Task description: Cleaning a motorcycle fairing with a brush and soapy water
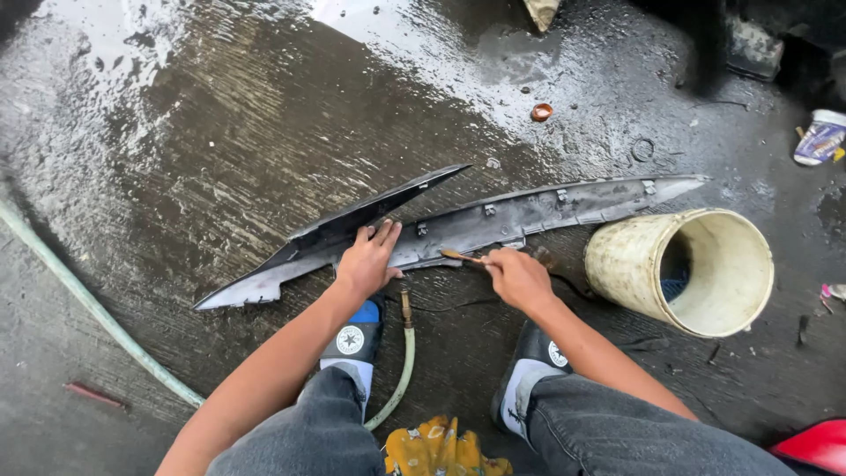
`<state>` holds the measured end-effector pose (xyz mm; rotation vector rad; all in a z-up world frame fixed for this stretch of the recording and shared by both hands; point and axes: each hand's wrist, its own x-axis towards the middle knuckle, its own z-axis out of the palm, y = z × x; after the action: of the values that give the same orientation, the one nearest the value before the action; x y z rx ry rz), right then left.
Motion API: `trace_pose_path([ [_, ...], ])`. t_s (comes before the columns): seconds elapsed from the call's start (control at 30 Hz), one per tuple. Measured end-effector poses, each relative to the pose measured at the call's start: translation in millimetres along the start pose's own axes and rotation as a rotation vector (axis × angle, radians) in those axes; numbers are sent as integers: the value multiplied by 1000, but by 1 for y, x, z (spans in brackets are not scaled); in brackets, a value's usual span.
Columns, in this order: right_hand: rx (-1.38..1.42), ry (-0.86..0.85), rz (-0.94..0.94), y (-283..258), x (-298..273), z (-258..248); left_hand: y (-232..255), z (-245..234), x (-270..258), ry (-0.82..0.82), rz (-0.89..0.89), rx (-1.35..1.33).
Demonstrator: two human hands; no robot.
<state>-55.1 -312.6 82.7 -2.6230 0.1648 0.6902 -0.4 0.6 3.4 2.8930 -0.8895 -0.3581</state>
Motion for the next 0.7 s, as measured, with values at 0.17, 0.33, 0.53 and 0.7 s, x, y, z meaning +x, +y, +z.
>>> trace_pose_path([
  [0.17, -4, 40, 82, 39, 13, -28, 0, -6, 3, 3, -32, -42],
  [0.33, 2, 9, 8, 6, 17, -12, 2, -4, 2, 3, -21, -28],
  [0.53, -32, -67, -157, -11, 20, 4, 2, -5, 1, 0, -28, -10],
  [0.7, 11, 22, 27, 28, 31, 6, 4, -8, 3, -30, -34, -26],
])
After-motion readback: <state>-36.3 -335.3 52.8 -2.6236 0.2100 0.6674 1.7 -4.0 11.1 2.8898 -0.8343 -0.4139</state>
